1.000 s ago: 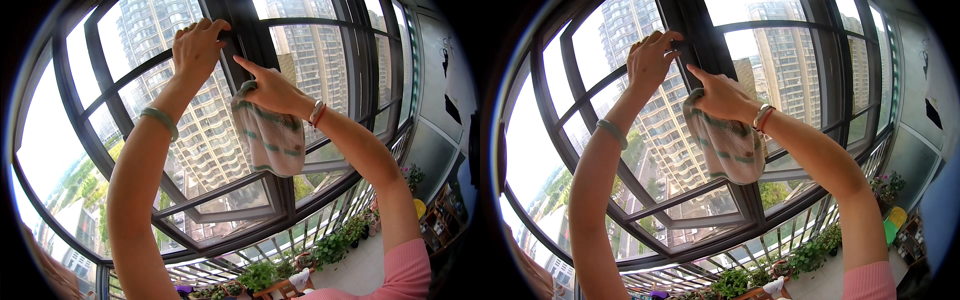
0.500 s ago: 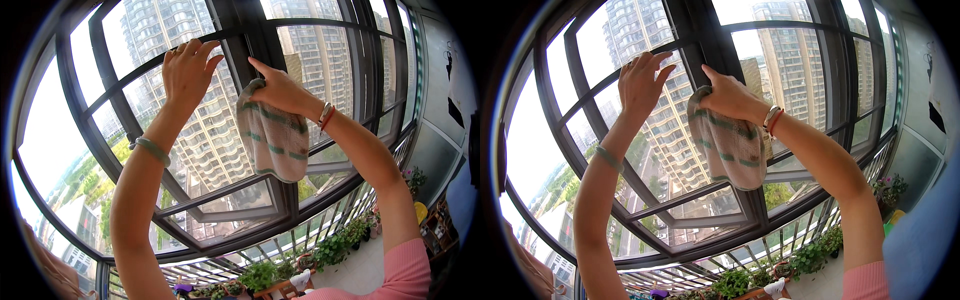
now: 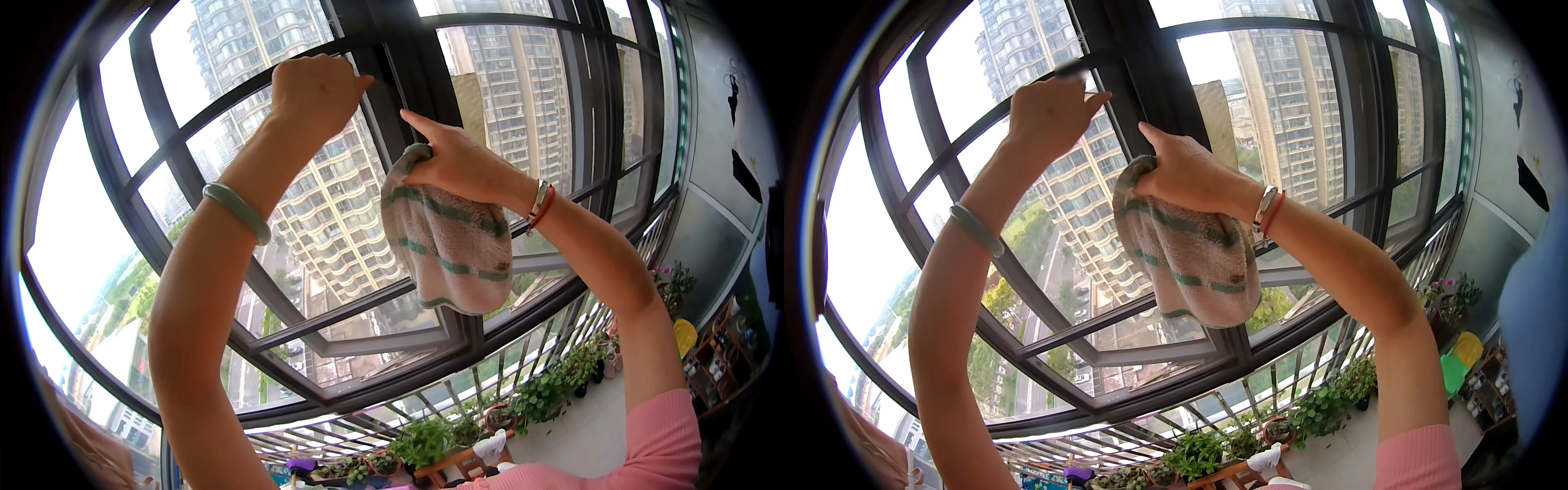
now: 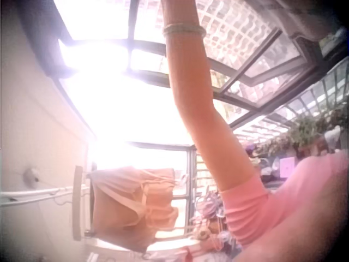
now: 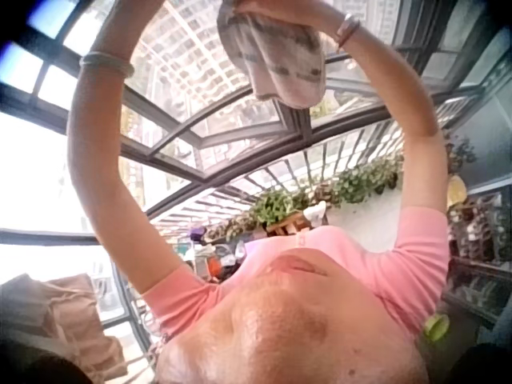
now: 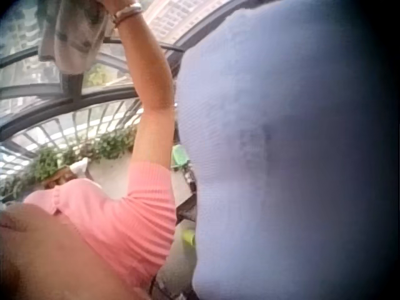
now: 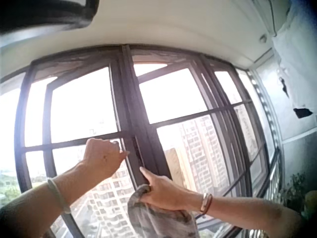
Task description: The person cleans the window frames and glass panes on a balcony using a cloth. They wipe the metal frames and glass surfaces, then rinse the cloth in a green basin of water and wring it out before resuming the cleaning task.
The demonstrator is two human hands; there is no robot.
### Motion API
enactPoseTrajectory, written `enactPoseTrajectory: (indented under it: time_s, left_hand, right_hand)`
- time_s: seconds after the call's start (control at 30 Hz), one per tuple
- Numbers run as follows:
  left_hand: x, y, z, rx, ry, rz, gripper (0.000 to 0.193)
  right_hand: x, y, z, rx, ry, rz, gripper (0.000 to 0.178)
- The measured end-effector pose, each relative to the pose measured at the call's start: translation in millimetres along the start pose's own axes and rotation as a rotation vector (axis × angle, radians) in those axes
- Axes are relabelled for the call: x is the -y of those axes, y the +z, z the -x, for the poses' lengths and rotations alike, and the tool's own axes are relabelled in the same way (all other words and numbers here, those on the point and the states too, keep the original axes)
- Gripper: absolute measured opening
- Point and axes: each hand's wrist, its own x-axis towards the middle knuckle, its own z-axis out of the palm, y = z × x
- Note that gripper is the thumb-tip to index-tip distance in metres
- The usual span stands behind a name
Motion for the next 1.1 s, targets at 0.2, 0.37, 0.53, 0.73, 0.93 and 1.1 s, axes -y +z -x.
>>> enactPoseTrajectory:
  time_s: [0.2, 0.37, 0.53, 0.73, 0.93, 1.1]
  left_hand:
    - [5, -17, -2, -0.029, 0.000, 0.122, 0.042]
    - [15, -9, 1, -0.199, 0.058, 0.170, 0.039]
    - [17, -12, -5, 0.015, -0.046, 0.311, 0.034]
    - [22, 0, -23, -0.123, -0.105, 0.530, 0.019]
    - [13, 10, -22, -0.289, -0.112, 0.374, 0.014]
    - [12, 17, -20, -0.399, -0.075, 0.318, 0.011]
  right_hand:
    - [-13, 0, -5, -0.086, -0.089, 0.027, 0.089]
    - [-15, -4, -15, -0.133, -0.168, -0.050, 0.090]
    - [-17, -4, -17, -0.132, -0.130, -0.002, 0.090]
    - [-15, -3, -19, -0.169, -0.109, 0.036, 0.089]
    - [-14, -9, -27, -0.187, -0.154, 0.142, 0.086]
    - [2, -17, -34, -0.177, -0.123, 0.238, 0.082]
